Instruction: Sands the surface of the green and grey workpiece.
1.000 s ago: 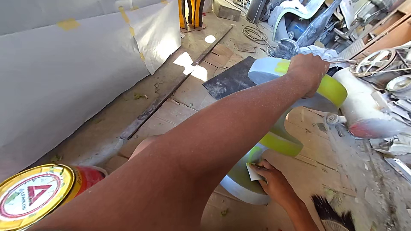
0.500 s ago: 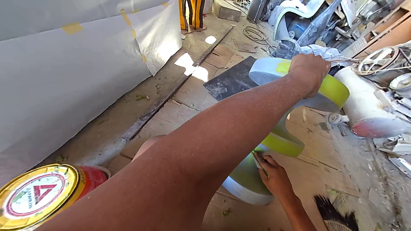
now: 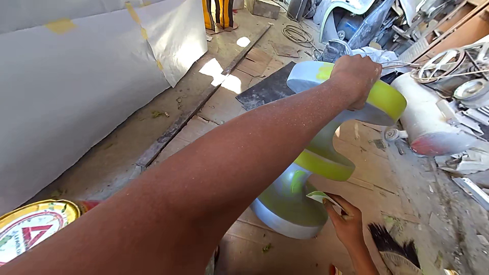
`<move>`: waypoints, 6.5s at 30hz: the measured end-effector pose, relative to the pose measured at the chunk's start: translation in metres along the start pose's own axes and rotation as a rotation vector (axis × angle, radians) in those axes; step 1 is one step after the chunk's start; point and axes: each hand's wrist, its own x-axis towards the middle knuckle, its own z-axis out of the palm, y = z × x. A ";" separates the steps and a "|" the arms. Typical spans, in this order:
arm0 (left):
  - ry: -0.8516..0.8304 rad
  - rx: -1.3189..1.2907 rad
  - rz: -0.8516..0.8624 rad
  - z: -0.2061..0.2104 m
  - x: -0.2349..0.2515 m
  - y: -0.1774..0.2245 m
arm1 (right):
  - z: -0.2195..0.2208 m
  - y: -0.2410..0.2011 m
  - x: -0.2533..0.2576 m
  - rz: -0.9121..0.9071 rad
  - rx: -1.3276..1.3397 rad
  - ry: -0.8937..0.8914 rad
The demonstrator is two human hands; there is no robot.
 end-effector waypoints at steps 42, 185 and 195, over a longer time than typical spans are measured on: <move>-0.023 0.039 -0.015 -0.005 -0.012 -0.014 | 0.011 0.012 -0.004 -0.110 -0.305 -0.517; -0.009 -0.075 0.043 -0.004 -0.039 -0.098 | 0.047 -0.041 0.063 0.032 -0.071 -0.484; 0.030 -0.155 0.107 -0.004 -0.060 -0.127 | 0.094 -0.013 0.042 -0.265 -0.468 -0.105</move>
